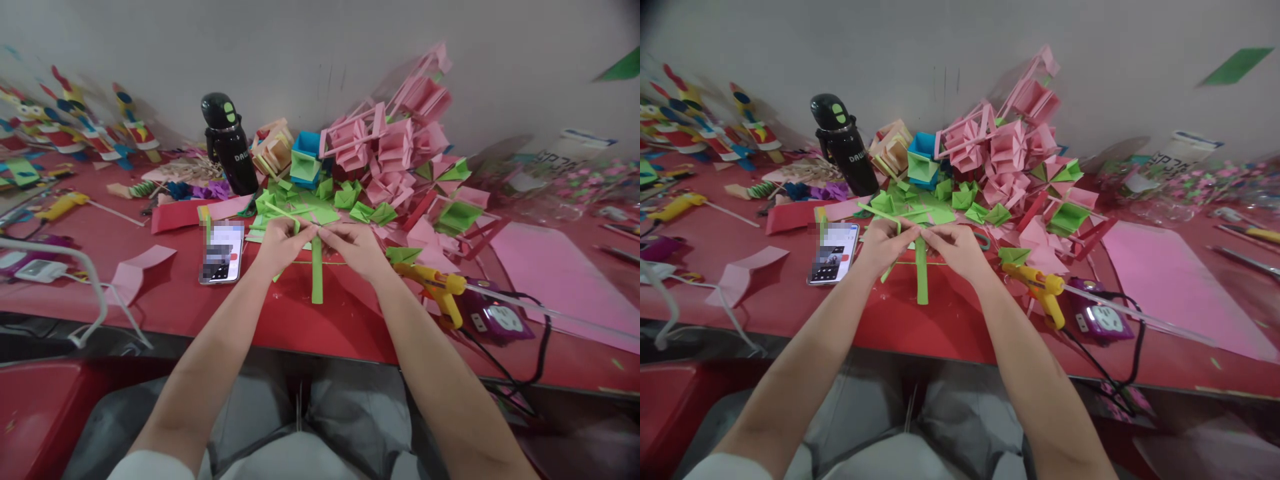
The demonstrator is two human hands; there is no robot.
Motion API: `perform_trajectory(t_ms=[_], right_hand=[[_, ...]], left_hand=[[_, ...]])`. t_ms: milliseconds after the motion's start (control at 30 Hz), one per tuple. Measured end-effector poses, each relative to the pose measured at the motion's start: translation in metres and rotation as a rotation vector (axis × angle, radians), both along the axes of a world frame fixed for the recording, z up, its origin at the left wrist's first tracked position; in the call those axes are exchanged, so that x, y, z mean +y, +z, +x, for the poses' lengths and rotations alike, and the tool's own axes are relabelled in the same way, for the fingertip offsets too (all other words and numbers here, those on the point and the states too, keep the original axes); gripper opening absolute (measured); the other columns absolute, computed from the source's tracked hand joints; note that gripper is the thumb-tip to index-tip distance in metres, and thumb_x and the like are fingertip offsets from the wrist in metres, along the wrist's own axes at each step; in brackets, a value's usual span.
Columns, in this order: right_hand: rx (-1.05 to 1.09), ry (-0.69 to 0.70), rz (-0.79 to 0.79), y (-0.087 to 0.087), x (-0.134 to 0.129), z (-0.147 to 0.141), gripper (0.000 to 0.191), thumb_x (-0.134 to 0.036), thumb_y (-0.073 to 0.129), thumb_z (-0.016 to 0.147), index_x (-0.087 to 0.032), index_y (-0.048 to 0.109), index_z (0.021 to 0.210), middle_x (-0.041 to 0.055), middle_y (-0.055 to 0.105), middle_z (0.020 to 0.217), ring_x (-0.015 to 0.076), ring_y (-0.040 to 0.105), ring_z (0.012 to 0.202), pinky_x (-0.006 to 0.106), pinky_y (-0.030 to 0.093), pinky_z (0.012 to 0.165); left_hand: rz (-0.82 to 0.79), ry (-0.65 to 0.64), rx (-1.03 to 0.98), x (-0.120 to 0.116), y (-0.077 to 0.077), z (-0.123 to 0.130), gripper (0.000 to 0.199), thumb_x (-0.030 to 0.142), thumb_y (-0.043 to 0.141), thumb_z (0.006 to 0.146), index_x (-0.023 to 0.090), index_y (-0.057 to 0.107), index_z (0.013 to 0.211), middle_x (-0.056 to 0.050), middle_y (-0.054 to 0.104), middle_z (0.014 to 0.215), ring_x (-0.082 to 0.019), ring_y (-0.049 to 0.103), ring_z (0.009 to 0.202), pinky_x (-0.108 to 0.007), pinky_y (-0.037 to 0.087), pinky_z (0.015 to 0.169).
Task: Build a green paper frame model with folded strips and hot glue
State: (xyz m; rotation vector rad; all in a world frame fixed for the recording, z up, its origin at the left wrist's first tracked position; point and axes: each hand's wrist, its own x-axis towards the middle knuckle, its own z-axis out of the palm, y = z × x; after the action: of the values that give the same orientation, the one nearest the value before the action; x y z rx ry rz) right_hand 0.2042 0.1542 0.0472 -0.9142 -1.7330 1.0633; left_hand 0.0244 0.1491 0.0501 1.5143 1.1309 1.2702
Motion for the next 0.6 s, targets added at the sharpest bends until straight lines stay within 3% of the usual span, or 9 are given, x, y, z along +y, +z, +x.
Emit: perform_trajectory(t_ms=[300, 600], right_hand=[[-0.114, -0.104, 0.194, 0.0005, -0.0005, -0.0028, 0.039, -0.056, 0.058, 0.096, -0.022, 0.053, 0.077, -0.003, 0.051, 0.065, 0.0127, 0.045, 0.058, 0.028, 0.04, 0.056], [-0.225, -0.022, 0.235, -0.0052, 0.0016, 0.0021, 0.032, -0.045, 0.045, 0.104, -0.024, 0.046, 0.08, -0.0028, 0.046, 0.069, 0.0144, 0.043, 0.063, 0.03, 0.037, 0.06]], left_hand=[[0.023, -0.028, 0.025, -0.0029, 0.0013, 0.0046, 0.023, 0.035, 0.074, 0.081, 0.016, 0.068, 0.068, 0.005, 0.042, 0.052, -0.009, 0.033, 0.05, -0.025, 0.024, 0.049], [-0.001, -0.082, -0.008, -0.0026, 0.0016, 0.0053, 0.031, 0.042, 0.079, 0.077, 0.017, 0.065, 0.067, 0.005, 0.044, 0.052, -0.009, 0.036, 0.049, -0.025, 0.027, 0.048]])
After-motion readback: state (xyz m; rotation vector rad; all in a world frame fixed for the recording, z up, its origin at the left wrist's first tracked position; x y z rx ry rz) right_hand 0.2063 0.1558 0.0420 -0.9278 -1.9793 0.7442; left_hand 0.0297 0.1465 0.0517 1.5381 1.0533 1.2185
